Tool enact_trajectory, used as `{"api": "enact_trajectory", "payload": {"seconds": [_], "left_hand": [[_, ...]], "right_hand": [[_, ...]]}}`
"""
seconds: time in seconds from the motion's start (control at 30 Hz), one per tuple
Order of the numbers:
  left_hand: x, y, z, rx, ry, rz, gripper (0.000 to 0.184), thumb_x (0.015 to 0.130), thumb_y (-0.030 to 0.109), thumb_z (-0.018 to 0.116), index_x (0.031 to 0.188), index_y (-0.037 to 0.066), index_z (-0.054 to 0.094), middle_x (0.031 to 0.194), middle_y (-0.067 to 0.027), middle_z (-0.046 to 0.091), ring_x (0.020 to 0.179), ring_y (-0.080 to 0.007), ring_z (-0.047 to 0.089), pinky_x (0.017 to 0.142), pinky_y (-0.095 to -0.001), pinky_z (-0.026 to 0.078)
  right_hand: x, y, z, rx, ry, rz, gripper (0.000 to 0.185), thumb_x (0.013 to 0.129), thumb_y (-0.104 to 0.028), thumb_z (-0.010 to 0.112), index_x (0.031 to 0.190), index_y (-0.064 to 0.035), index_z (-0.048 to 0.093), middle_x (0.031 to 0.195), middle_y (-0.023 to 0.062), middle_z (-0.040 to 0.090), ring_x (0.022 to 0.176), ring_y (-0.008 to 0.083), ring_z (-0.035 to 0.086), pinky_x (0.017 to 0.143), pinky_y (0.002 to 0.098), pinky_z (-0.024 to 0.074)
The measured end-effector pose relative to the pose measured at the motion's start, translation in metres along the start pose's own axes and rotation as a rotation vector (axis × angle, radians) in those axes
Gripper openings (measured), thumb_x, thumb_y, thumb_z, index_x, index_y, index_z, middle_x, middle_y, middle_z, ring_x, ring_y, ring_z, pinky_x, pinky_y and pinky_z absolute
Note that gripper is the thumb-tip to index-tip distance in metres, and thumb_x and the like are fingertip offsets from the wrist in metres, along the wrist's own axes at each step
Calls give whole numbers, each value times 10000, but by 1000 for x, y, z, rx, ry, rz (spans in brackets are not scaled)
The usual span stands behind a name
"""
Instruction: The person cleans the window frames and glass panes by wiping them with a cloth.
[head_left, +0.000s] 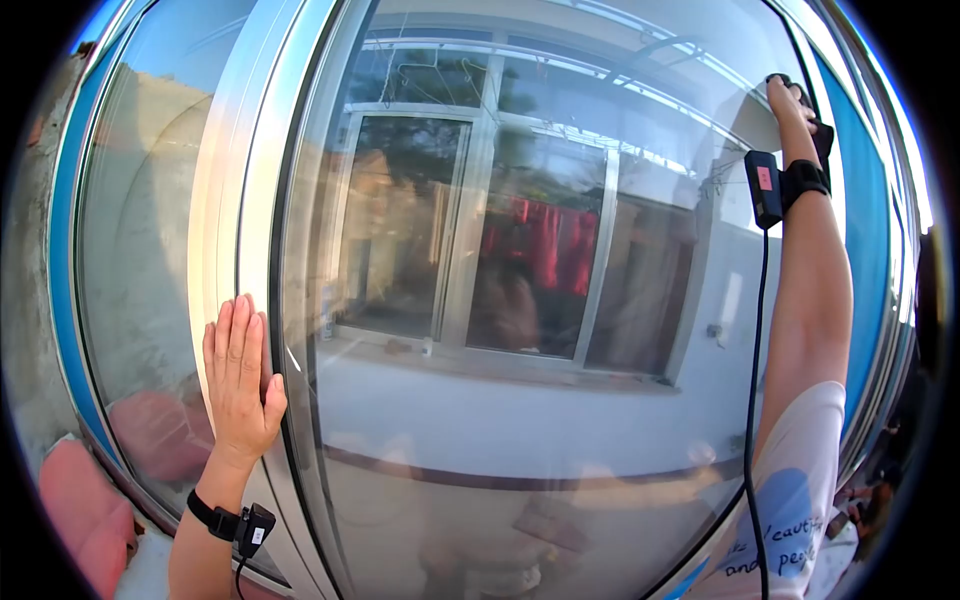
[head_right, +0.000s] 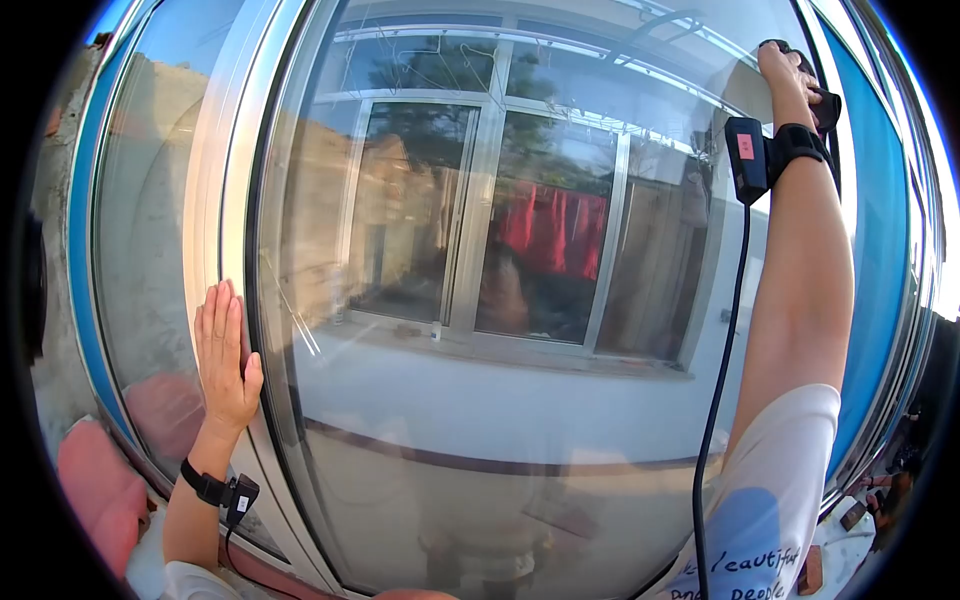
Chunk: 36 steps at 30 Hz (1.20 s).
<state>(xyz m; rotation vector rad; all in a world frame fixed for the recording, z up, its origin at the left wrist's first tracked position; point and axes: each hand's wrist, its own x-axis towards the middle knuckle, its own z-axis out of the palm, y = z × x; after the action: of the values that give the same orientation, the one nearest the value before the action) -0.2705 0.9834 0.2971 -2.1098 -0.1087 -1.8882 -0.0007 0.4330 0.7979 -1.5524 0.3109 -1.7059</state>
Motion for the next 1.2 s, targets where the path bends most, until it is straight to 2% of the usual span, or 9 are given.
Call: {"api": "enact_trajectory", "payload": {"seconds": [0.17,0.3,0.57,0.83,0.9,1.0,1.1,1.17,1.2], "left_hand": [[-5,-1,3,-54,-2,30,621,831,184,467,1406,-14,344,1488,-196,301,1402,-352,235,1135,-514,135],[-8,-1,2,-107,-9,23,633,813,191,505,1399,-3,361,1481,-194,318,1392,-357,258,1125,-519,148],[-12,-4,3,-142,24,20,635,815,185,522,1409,21,369,1485,-163,326,1391,-332,276,1122,-509,163],[-11,-7,3,-156,20,-1,623,832,193,525,1415,38,367,1497,-137,314,1394,-318,270,1126,-501,159],[-12,-7,4,-136,10,0,573,878,217,485,1410,38,373,1493,-137,321,1393,-320,270,1125,-494,164],[-12,-10,5,-208,18,14,514,933,248,420,1399,34,390,1485,-137,334,1389,-325,273,1124,-480,175],[-8,-8,0,-156,-53,64,483,965,265,366,1390,37,404,1485,-127,338,1389,-322,272,1125,-470,180],[-4,-7,-2,-114,-65,89,476,968,276,374,1380,40,419,1462,-119,379,1374,-319,305,1108,-457,237],[-3,-7,-3,-151,-72,96,478,962,299,403,1377,65,429,1453,-99,397,1365,-305,324,1095,-456,265]], "right_hand": [[-106,-93,-16,81,30,-243,714,870,-591,295,1478,-218,257,1525,231,159,1394,479,66,1100,588,76],[-239,-188,-55,172,-47,-459,596,925,-490,376,1439,-190,332,1518,164,233,1416,339,154,1124,536,111],[-343,-296,-38,266,-115,-1072,564,914,-476,421,1411,-215,373,1500,148,279,1395,352,207,1076,628,153],[-445,-199,-73,434,-52,-1385,587,901,-434,497,1392,-128,396,1465,186,321,1369,363,259,1080,565,200],[-488,-149,-87,403,-76,-1478,547,928,-443,449,1415,-205,379,1509,141,255,1382,358,222,1084,558,176],[-543,-65,-138,533,-476,-1658,534,848,-343,607,1325,-148,465,1386,112,410,1247,295,378,1051,517,263],[-584,30,-155,628,-853,-1933,514,853,-312,591,1326,-153,469,1305,52,463,1213,227,429,1033,450,322],[-602,84,-149,464,-831,-2281,550,858,-244,563,1379,-168,405,1347,20,436,1225,184,450,983,329,381],[-593,92,-151,479,-959,-2249,553,861,-266,564,1383,-192,397,1345,12,438,1231,179,445,982,326,381]]}}
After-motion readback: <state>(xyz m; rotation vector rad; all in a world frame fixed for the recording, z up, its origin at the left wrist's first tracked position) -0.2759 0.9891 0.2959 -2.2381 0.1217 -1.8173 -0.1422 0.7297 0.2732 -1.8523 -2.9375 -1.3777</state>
